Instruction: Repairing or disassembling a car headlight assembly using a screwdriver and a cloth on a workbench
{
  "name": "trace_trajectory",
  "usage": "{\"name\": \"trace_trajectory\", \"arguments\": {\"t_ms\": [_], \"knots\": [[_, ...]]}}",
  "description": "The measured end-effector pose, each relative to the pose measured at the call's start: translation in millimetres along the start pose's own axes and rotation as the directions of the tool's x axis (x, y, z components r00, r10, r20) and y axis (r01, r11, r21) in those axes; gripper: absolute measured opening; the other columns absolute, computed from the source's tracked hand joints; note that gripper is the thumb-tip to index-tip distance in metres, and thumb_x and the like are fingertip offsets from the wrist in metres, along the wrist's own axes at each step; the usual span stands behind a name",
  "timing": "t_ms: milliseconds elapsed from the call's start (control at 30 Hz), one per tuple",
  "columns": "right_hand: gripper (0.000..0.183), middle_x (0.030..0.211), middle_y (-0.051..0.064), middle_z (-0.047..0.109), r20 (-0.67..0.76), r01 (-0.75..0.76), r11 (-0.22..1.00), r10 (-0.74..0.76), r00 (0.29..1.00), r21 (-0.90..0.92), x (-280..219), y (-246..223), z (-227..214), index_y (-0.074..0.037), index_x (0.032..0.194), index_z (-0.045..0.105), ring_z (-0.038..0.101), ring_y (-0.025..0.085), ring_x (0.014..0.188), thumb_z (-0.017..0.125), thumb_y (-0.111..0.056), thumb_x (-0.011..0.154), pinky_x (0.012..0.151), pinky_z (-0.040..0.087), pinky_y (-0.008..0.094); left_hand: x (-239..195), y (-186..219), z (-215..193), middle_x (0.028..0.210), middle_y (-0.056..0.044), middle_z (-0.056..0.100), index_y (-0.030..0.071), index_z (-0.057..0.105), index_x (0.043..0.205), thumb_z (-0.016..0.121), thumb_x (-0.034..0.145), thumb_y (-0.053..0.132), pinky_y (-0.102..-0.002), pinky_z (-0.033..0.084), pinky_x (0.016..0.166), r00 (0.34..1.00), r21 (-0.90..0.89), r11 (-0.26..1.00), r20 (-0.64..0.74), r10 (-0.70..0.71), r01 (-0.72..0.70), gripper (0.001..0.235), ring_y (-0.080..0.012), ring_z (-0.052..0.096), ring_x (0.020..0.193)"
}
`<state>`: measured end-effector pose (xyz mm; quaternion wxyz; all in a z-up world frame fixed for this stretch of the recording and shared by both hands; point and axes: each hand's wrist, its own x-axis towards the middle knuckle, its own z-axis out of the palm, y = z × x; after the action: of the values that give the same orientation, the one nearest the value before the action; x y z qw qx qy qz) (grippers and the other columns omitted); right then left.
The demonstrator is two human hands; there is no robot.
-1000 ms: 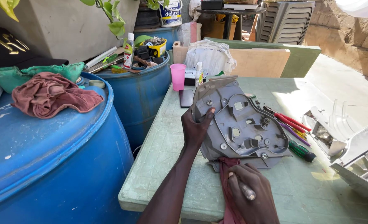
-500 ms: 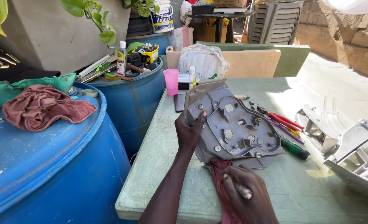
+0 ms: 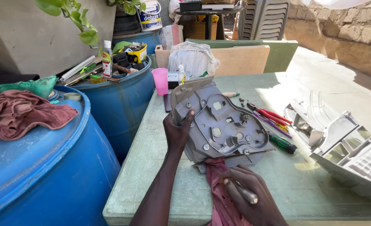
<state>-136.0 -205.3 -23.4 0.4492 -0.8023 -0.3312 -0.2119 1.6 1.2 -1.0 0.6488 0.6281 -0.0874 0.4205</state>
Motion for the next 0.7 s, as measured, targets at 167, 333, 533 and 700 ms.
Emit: {"name": "trace_trajectory", "arguments": {"t_ms": [167,333,533,700], "knots": [[0.021,0.082,-0.002,0.072,0.043,-0.11,0.992,0.107,0.993,0.057,-4.0,-0.4,18.0,-0.016,0.085,0.069,0.064,0.015,0.082,0.053,-0.027,0.092,0.074,0.049,0.028,2.3,-4.6,2.9,0.1,-0.01,0.076,0.002,0.073,0.106,0.079,0.077,0.025,-0.033,0.059,0.083,1.0,-0.015,0.999,-0.014,0.028,-0.028,0.037,-0.0187,0.071,0.096],[0.018,0.074,0.0,0.066,-0.014,-0.019,0.995,0.02,1.0,0.093,-17.1,12.6,36.1,-0.014,0.081,0.061,0.062,0.016,0.064,0.049,-0.019,0.094,0.062,0.046,0.028,1.8,-8.2,2.3,0.1,-0.01,0.076,0.002,0.073,0.105,0.079,0.077,0.023,-0.032,0.059,0.083,0.999,-0.044,0.998,-0.012,0.05,-0.05,0.035,-0.018,0.071,0.095],[0.03,0.089,0.0,0.077,-0.178,-0.093,0.993,0.078,0.981,-0.073,-42.6,29.9,18.1,-0.017,0.087,0.07,0.074,0.014,0.08,0.051,-0.039,0.091,0.07,0.053,0.026,1.4,0.1,0.1,0.097,-0.009,0.077,0.002,0.073,0.103,0.078,0.077,0.023,-0.031,0.059,0.081,0.999,-0.028,1.0,-0.034,-0.013,0.012,0.034,-0.0178,0.072,0.094],[0.027,0.091,0.001,0.081,-0.29,-0.313,0.95,0.302,0.908,0.009,-43.2,44.9,1.0,-0.015,0.084,0.074,0.074,0.011,0.081,0.048,-0.023,0.089,0.072,0.049,0.025,1.3,-3.9,0.8,0.095,-0.008,0.077,0.002,0.074,0.1,0.078,0.078,0.023,-0.03,0.059,0.079,0.998,-0.025,0.999,-0.046,-0.033,0.032,0.031,-0.0155,0.071,0.091]]}}
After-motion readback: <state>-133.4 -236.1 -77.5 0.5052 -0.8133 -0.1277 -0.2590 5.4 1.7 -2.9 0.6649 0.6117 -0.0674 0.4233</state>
